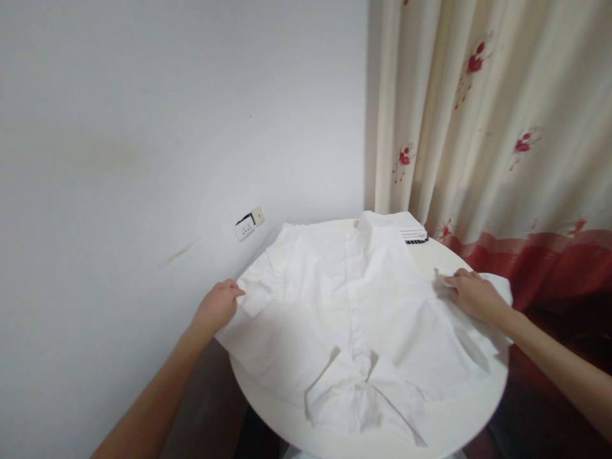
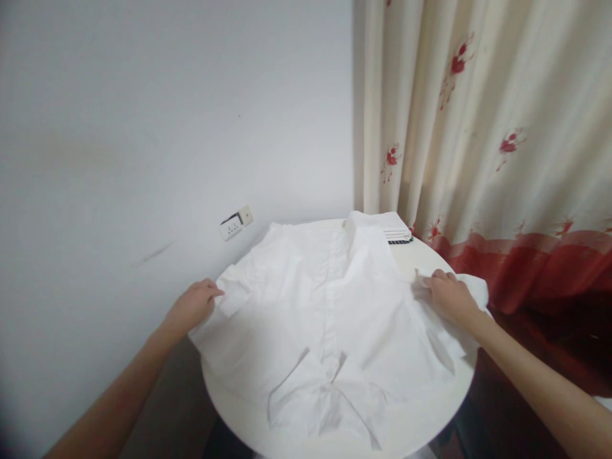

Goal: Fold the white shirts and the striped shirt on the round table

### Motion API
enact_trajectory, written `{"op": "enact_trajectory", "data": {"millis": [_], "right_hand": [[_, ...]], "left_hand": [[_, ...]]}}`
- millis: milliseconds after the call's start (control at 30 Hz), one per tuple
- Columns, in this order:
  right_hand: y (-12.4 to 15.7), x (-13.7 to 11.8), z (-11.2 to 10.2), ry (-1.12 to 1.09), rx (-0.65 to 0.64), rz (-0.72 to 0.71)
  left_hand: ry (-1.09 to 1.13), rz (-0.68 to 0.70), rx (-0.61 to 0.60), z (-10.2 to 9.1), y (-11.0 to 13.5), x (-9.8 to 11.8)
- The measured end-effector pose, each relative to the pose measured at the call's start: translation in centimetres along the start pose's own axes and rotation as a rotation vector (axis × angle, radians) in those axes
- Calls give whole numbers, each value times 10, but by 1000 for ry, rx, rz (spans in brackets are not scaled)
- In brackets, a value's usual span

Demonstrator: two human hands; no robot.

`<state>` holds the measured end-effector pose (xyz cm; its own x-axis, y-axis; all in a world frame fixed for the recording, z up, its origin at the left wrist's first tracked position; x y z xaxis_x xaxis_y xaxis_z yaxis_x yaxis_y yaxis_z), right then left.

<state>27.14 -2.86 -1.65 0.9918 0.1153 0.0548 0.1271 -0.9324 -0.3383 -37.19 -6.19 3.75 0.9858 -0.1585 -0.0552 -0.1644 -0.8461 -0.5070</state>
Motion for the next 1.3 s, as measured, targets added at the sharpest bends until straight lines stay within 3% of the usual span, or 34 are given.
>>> {"op": "enact_trajectory", "data": {"millis": [67,167,233,333,500,667,800,900,967,1033,1100,1200,1300], "right_hand": [[-9,-11,-6,-75,41,6],[-38,-30,-17,-297,111,22],[-62,-36,-16,-406,103,97],[-91,-36,1,-544,8,273],[-107,-28,34,-864,-78,458],[-105,-18,40,-1063,-39,476],[-107,-11,24,-869,26,359],[-105,-12,17,-565,24,291],[-98,-21,9,-381,55,266],[-86,-46,-8,-261,131,186],[-68,-87,-23,-270,179,20],[-28,-158,-31,-410,108,-292],[17,-203,-24,-489,-39,-509]], "left_hand": [[11,-45,53,-10,-2,6],[81,-94,151,-20,-17,34],[130,-95,94,-8,-33,57],[119,-124,-101,26,-54,81],[226,-273,-202,64,-75,85],[335,-356,-213,72,-76,70],[410,-341,-108,57,-72,57],[314,-251,-183,58,-68,63],[219,-184,-147,51,-66,76],[167,-73,-41,37,-61,100],[200,116,-42,31,-46,139],[305,390,-255,37,-4,195],[336,443,-394,42,29,218]]}}
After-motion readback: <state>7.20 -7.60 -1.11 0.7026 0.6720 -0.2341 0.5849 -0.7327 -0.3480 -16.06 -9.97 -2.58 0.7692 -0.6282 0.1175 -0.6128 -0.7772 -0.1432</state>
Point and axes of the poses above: each hand's wrist, its own y-axis away from the middle knuckle, its own z-axis out of the palm, x = y × z, the point moved 9 cm from there along -y, towards the middle knuckle, and after that the axes turned 9 degrees about x, right-handed, at the moved point
